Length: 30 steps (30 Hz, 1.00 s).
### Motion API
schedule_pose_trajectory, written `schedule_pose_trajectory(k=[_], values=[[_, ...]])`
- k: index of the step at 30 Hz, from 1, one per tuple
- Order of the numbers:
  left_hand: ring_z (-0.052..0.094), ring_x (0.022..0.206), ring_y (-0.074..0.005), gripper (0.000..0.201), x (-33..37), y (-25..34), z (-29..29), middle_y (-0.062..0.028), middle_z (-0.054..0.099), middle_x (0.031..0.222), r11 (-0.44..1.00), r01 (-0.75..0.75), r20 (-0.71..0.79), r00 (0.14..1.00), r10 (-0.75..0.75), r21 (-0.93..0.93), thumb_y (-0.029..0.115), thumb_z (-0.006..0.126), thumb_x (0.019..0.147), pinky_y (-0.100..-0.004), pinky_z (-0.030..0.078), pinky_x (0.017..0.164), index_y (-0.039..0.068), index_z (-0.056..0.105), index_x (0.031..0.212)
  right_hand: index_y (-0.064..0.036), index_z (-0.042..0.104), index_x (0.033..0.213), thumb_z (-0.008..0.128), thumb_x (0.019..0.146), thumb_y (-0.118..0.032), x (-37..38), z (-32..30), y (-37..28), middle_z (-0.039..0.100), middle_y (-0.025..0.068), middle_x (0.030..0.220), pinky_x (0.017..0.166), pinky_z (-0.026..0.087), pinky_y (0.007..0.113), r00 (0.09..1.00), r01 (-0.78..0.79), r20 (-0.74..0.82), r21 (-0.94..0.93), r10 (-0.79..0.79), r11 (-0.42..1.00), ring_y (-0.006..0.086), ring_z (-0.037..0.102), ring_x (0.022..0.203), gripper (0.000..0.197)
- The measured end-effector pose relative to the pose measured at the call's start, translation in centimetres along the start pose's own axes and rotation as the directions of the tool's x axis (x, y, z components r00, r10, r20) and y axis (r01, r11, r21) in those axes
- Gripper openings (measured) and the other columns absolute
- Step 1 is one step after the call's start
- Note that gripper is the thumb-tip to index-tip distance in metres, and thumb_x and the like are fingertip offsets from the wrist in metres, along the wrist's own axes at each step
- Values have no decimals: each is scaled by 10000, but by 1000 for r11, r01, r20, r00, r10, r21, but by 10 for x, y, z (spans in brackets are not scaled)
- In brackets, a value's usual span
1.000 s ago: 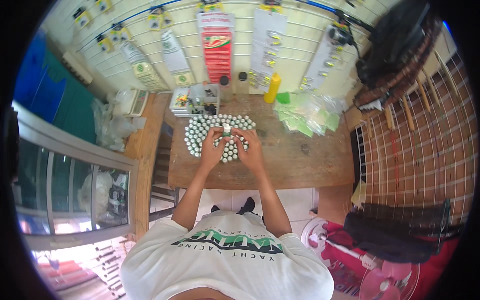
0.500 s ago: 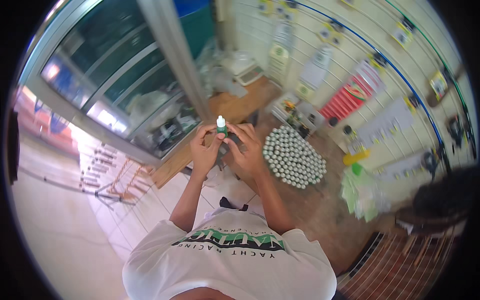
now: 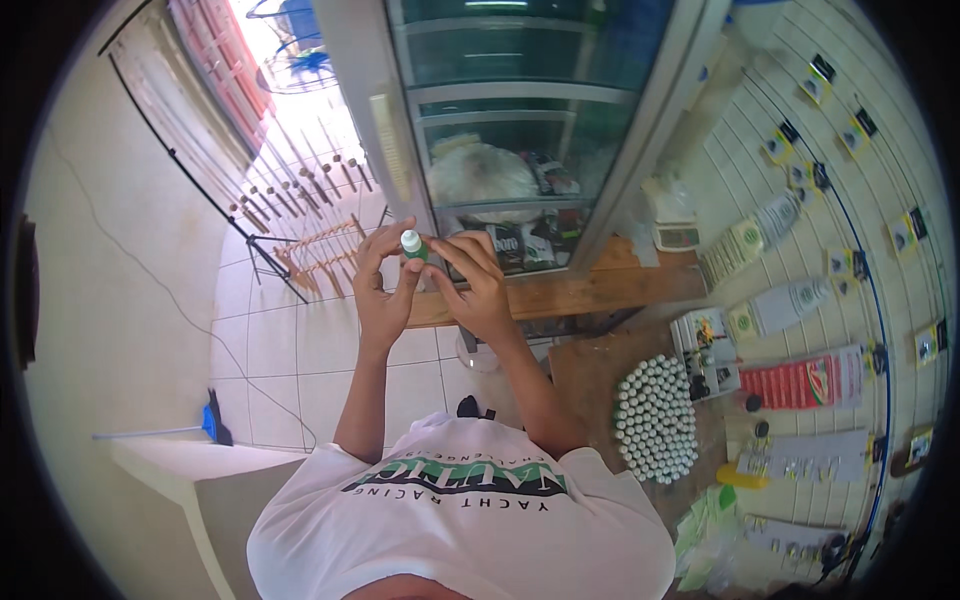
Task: Organizing small bottles of bait on a table and inside a display cabinet.
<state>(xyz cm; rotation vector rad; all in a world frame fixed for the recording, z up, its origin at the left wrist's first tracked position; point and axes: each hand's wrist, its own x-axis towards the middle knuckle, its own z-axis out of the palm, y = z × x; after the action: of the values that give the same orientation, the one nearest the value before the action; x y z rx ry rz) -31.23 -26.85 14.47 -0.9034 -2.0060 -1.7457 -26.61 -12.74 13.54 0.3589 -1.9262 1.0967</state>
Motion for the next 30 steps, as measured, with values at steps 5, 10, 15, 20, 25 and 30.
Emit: schedule_pose_trajectory(k=[5,10,15,20,25,30], values=[[394,1369,-320,247,19,-21,-16,-77,603,1357,1000,-12,-40,999,11,-22,124,669,909,-429,349,1099,42,589,1129,-69,673,1192,727,805,-44,23,27,7,623,97,1123,1007,369,464,997,-31,-67,-91,24,995,329,499,1114,391],[310,1435,-332,246,32,-33,-19,-85,590,1374,999,-28,22,999,29,-21,131,626,940,-450,293,1142,45,525,1147,-93,687,1185,713,845,-112,47,34,14,469,144,1394,1115,244,532,989,-46,-145,-260,8,964,394,272,1374,342],[279,1472,-309,259,33,-36,-19,-151,541,1417,997,-24,105,994,16,69,154,568,992,-446,305,1149,37,492,1209,-69,722,1113,735,861,-186,61,39,16,271,175,1576,1156,95,613,990,4,-137,-255,-41,967,466,1,1479,278],[419,1385,-324,305,26,-26,-14,-211,481,1448,989,59,42,998,-54,-136,151,592,975,-398,351,1106,17,501,1234,-63,715,1103,751,860,-224,59,35,8,242,178,1581,1155,98,622,994,-16,-112,-235,-11,972,469,-3,1479,295],[539,1275,-262,332,10,-8,-10,-231,463,1451,982,64,-15,998,-68,-178,176,583,992,-362,418,1047,-12,490,1250,-57,710,1080,753,861,-233,55,29,-5,227,173,1574,1157,102,627,994,-35,-106,-158,18,987,470,0,1478,285],[593,1192,-225,344,-20,17,-11,-204,535,1378,975,64,-90,992,-85,-215,186,593,990,-345,446,1008,-24,494,1244,-27,630,899,789,828,-231,28,8,-39,265,180,1524,1145,148,621,987,-48,-161,-155,23,987,457,67,1471,267]])
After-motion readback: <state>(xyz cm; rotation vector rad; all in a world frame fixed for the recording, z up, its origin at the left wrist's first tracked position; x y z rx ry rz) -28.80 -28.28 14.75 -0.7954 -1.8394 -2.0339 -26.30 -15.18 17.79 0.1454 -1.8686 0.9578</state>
